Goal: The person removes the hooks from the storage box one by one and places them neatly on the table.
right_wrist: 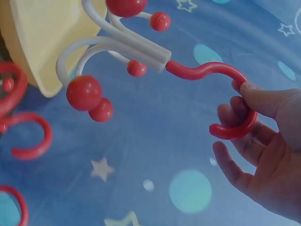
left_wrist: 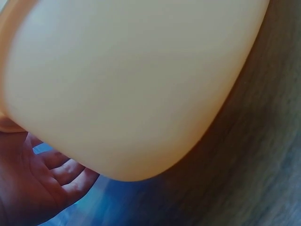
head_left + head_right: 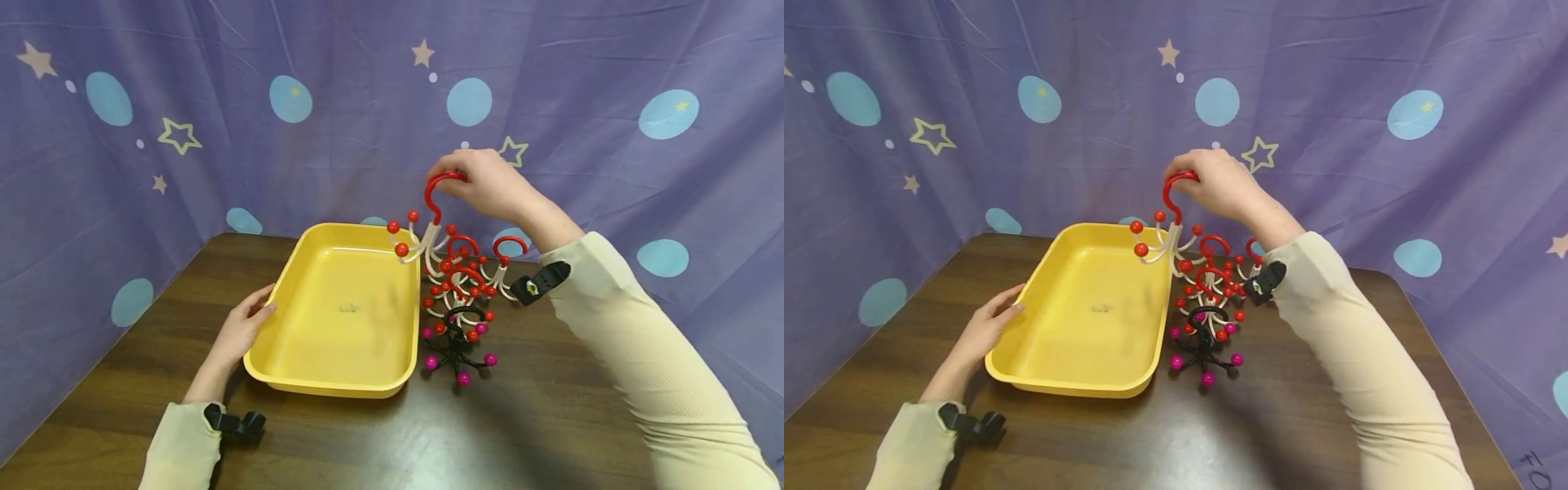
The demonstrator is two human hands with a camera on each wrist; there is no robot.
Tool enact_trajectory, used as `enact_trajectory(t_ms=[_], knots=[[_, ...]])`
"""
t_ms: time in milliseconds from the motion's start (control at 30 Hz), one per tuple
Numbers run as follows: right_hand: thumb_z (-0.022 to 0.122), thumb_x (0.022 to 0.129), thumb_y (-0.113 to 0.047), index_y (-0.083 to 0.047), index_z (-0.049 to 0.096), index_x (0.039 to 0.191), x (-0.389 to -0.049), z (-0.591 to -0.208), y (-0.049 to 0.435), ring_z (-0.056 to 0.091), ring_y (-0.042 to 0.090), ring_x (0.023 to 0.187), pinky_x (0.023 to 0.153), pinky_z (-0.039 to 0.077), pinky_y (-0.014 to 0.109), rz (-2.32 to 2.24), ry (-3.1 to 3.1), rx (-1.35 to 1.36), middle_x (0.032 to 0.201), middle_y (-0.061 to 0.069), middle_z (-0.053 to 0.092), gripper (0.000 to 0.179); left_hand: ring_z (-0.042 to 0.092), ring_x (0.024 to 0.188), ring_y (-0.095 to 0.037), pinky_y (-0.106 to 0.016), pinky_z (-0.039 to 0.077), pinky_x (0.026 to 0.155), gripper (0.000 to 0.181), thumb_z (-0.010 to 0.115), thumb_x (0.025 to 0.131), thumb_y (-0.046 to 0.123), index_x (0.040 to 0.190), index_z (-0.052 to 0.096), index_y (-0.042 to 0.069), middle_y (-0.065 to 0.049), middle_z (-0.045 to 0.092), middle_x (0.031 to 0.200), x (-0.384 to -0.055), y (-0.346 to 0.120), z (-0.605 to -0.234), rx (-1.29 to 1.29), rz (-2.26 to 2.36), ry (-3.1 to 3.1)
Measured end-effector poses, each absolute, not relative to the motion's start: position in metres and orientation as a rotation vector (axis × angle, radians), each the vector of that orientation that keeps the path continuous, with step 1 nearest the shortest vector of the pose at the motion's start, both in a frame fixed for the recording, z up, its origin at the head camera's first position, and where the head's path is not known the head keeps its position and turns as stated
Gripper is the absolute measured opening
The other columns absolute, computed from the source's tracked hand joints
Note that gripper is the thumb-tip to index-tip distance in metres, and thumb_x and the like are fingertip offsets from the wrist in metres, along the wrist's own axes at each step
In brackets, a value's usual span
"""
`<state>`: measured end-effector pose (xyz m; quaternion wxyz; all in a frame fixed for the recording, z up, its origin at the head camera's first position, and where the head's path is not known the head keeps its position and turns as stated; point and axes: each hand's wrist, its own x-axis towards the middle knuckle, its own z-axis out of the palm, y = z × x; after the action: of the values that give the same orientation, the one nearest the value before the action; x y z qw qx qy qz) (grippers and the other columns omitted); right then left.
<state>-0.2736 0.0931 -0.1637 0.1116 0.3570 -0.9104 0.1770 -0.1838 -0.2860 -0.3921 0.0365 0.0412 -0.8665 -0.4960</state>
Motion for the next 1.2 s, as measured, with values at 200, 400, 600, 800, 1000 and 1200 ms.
enact_trajectory(t_ms=[200,400,600,800,1000,1200], knots=[[0.057,0.09,-0.019,-0.015,0.068,0.104,-0.261,-0.154,0.132,0.052,0.017,0.075,0.076,0.039,0.035,0.492,-2.605,0.99,0.092,0.003,0.064,0.018,0.047,0.101,-0.025,-0.02,0.043,0.073,0.054,0.043,0.096,0.037,0.143,0.031,0.013,-0.02,0.046,0.124,-0.184,-0.285,-0.391,0.103,-1.538,-2.666],[0.057,0.09,-0.018,-0.013,0.067,0.105,-0.251,-0.153,0.165,0.053,0.016,0.079,0.07,0.038,0.031,0.449,-2.6,0.903,0.102,0.005,0.064,0.019,0.047,0.105,-0.027,-0.02,0.043,0.073,0.054,0.042,0.096,0.036,0.143,0.03,0.013,-0.021,0.045,0.127,-0.184,-0.286,-0.39,0.109,-1.528,-2.673],[0.058,0.089,-0.016,-0.014,0.067,0.103,-0.249,-0.17,0.19,0.051,0.018,0.079,0.07,0.037,0.034,0.432,-2.658,0.827,0.093,0.005,0.063,0.017,0.048,0.101,-0.024,-0.019,0.043,0.072,0.053,0.042,0.096,0.035,0.143,0.031,0.014,-0.021,0.047,0.123,-0.184,-0.288,-0.39,0.116,-1.504,-2.675],[0.06,0.088,-0.017,-0.017,0.068,0.101,-0.248,-0.192,0.202,0.053,0.017,0.077,0.069,0.039,0.034,0.413,-2.717,0.793,0.095,0.002,0.064,0.015,0.049,0.098,-0.022,-0.02,0.043,0.071,0.053,0.042,0.096,0.035,0.143,0.03,0.014,-0.021,0.048,0.122,-0.184,-0.291,-0.39,0.106,-1.495,-2.682],[0.063,0.085,-0.014,-0.014,0.069,0.098,-0.248,-0.216,0.208,0.053,0.016,0.075,0.069,0.04,0.035,0.422,-2.724,0.809,0.09,0.002,0.064,0.014,0.047,0.104,-0.027,-0.019,0.042,0.072,0.054,0.041,0.096,0.036,0.143,0.029,0.014,-0.023,0.046,0.126,-0.184,-0.292,-0.391,0.111,-1.5,-2.686],[0.062,0.085,-0.012,-0.013,0.069,0.099,-0.25,-0.236,0.21,0.054,0.018,0.077,0.07,0.04,0.036,0.431,-2.771,0.821,0.089,0.002,0.064,0.015,0.047,0.105,-0.027,-0.019,0.043,0.072,0.054,0.042,0.096,0.036,0.143,0.03,0.015,-0.021,0.045,0.126,-0.183,-0.294,-0.391,0.139,-1.504,-2.682]])
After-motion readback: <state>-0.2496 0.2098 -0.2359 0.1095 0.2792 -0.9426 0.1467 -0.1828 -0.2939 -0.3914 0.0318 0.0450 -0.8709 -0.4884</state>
